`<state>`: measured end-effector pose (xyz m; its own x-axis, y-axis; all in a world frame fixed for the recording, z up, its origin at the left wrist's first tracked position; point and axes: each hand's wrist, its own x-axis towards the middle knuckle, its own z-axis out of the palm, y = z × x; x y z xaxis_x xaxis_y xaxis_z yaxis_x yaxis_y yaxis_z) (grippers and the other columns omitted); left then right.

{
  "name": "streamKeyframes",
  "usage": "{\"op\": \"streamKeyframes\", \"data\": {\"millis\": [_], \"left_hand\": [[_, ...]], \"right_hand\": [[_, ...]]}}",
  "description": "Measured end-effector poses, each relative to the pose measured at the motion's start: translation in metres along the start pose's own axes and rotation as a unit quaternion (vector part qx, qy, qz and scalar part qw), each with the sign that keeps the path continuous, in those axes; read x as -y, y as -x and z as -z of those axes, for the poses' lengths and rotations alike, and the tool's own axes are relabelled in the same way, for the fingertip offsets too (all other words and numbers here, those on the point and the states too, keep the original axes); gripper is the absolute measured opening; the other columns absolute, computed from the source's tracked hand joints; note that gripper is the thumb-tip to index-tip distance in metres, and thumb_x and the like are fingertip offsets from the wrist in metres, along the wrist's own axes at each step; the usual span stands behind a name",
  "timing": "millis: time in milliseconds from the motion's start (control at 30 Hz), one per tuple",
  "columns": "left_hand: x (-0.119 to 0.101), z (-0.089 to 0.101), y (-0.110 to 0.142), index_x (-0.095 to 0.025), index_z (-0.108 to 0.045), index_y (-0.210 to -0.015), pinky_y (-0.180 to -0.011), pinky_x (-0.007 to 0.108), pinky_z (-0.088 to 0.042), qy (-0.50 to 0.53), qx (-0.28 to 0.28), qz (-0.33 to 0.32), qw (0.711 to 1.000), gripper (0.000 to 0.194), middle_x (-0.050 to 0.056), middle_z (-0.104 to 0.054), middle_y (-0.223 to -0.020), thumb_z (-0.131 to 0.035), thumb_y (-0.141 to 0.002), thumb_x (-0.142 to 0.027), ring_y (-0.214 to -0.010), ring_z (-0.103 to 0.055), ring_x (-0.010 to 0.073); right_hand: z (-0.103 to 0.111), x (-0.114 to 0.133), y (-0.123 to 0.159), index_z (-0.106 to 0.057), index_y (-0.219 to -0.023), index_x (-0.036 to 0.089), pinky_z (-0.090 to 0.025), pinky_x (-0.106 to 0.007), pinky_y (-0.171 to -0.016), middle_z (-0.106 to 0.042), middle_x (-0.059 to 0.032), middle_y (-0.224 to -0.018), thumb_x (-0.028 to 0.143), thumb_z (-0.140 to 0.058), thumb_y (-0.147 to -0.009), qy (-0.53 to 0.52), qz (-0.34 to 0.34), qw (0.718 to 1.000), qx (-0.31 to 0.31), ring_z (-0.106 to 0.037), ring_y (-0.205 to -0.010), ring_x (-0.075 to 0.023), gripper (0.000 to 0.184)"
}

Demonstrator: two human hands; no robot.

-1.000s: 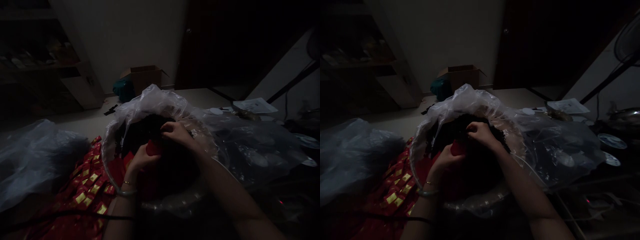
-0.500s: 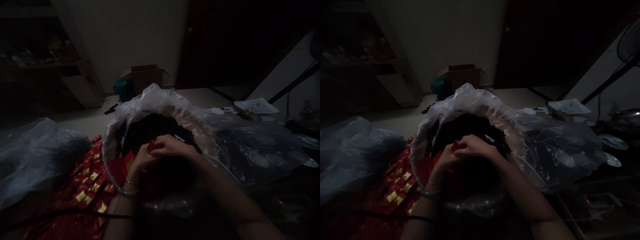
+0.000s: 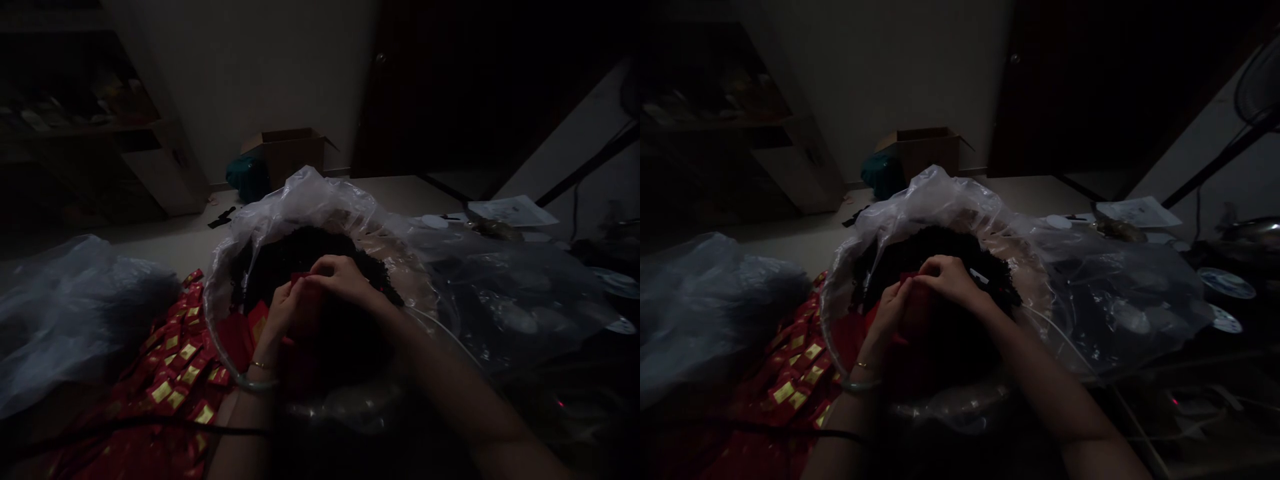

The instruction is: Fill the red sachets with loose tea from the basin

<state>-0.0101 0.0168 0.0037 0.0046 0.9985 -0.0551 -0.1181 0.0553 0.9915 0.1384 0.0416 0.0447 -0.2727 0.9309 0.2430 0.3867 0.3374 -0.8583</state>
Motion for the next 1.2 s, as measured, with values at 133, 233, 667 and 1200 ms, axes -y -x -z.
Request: {"op": "streamKeyframes", "data": {"millis": [133, 233, 667, 1200], "left_hand": [[0.004, 0.002, -0.001, -0.013, -0.067, -0.066, -0.049, 0.021, -0.037, 0.012, -0.016, -0.004, 1.000, 0.046, -0.002, -0.058, -0.054, -0.066, -0.063, -0.059, -0.051, -0.049, 0.0103], [0.005, 0.003, -0.001, -0.013, -0.063, -0.059, -0.045, 0.020, -0.034, 0.033, -0.017, -0.001, 0.999, 0.052, -0.003, -0.055, -0.051, -0.065, -0.060, -0.065, -0.046, -0.044, 0.0077], [0.004, 0.008, 0.001, -0.014, -0.076, -0.081, -0.065, 0.025, -0.046, 0.014, -0.003, -0.025, 1.000, 0.029, 0.003, -0.073, -0.073, -0.076, -0.061, -0.035, -0.067, -0.062, 0.0159], [-0.006, 0.004, 0.006, -0.011, -0.069, -0.085, -0.056, 0.022, -0.046, 0.026, 0.093, 0.074, 0.993, 0.039, 0.003, -0.070, -0.070, -0.080, -0.055, -0.033, -0.058, -0.061, 0.0138]], "right_hand": [[-0.007, -0.004, -0.001, -0.066, -0.080, 0.016, -0.041, -0.023, -0.054, -0.059, 0.0028, -0.064, 0.030, -0.073, -0.063, -0.074, -0.062, 0.995, -0.003, -0.052, -0.057, -0.0113, 0.023], [-0.010, -0.004, 0.000, -0.063, -0.065, 0.015, -0.039, -0.023, -0.053, -0.057, 0.0031, -0.058, 0.035, -0.072, -0.062, -0.110, -0.080, 0.991, 0.002, -0.049, -0.054, -0.0103, 0.021], [-0.005, -0.007, 0.000, -0.067, -0.071, 0.015, -0.041, -0.024, -0.055, -0.063, 0.0014, -0.064, 0.032, -0.072, -0.061, -0.145, -0.088, 0.985, 0.020, -0.053, -0.056, -0.0107, 0.020], [-0.013, -0.014, 0.001, -0.071, -0.070, 0.014, -0.045, -0.024, -0.059, -0.068, -0.0020, -0.065, 0.026, -0.068, -0.068, -0.071, -0.082, 0.994, -0.011, -0.060, -0.062, -0.0139, 0.013]]}}
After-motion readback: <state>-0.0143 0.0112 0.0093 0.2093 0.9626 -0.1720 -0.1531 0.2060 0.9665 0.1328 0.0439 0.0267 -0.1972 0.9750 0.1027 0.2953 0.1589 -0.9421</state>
